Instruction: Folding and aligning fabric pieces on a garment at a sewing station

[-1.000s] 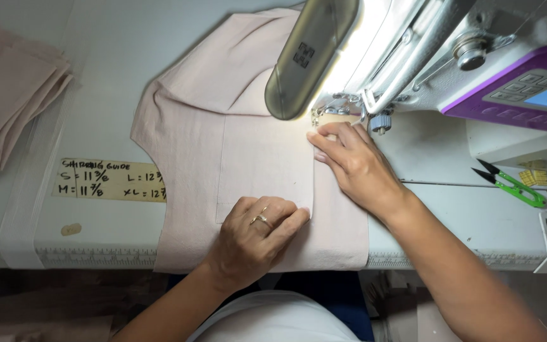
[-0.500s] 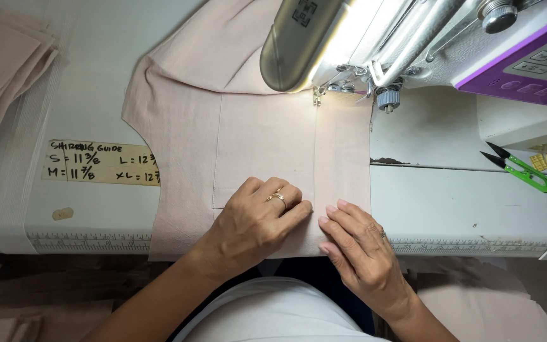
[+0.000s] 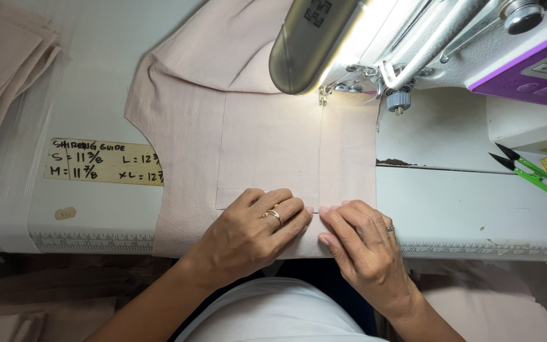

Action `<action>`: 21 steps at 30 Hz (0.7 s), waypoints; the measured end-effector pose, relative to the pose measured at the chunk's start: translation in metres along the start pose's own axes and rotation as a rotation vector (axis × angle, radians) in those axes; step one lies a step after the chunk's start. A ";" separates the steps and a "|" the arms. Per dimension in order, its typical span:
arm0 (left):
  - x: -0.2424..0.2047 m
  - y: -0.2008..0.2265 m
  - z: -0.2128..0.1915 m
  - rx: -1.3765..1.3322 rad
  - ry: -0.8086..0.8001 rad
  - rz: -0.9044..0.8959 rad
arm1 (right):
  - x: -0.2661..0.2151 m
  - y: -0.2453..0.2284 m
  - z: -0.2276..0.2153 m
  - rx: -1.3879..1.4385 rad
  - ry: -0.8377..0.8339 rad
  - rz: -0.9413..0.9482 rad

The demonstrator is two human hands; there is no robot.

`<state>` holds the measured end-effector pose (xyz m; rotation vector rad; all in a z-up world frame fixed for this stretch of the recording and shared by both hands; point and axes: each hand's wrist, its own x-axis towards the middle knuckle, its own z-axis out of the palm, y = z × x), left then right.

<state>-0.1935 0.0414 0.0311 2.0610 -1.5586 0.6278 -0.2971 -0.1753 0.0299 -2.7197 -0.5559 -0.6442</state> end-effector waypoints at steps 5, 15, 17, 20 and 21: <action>0.001 0.000 -0.003 -0.051 -0.003 -0.038 | 0.003 0.000 0.001 -0.013 -0.022 -0.004; -0.002 0.000 0.000 -0.206 0.009 -0.144 | 0.005 0.003 0.001 -0.011 -0.015 -0.048; 0.003 0.000 0.000 -0.158 0.033 -0.157 | 0.008 0.001 -0.001 -0.005 -0.013 -0.020; 0.009 -0.001 0.001 -0.106 0.046 -0.180 | 0.019 -0.004 -0.004 0.039 -0.013 0.034; 0.010 -0.001 0.002 -0.106 0.036 -0.185 | 0.024 -0.006 -0.006 0.071 -0.014 0.064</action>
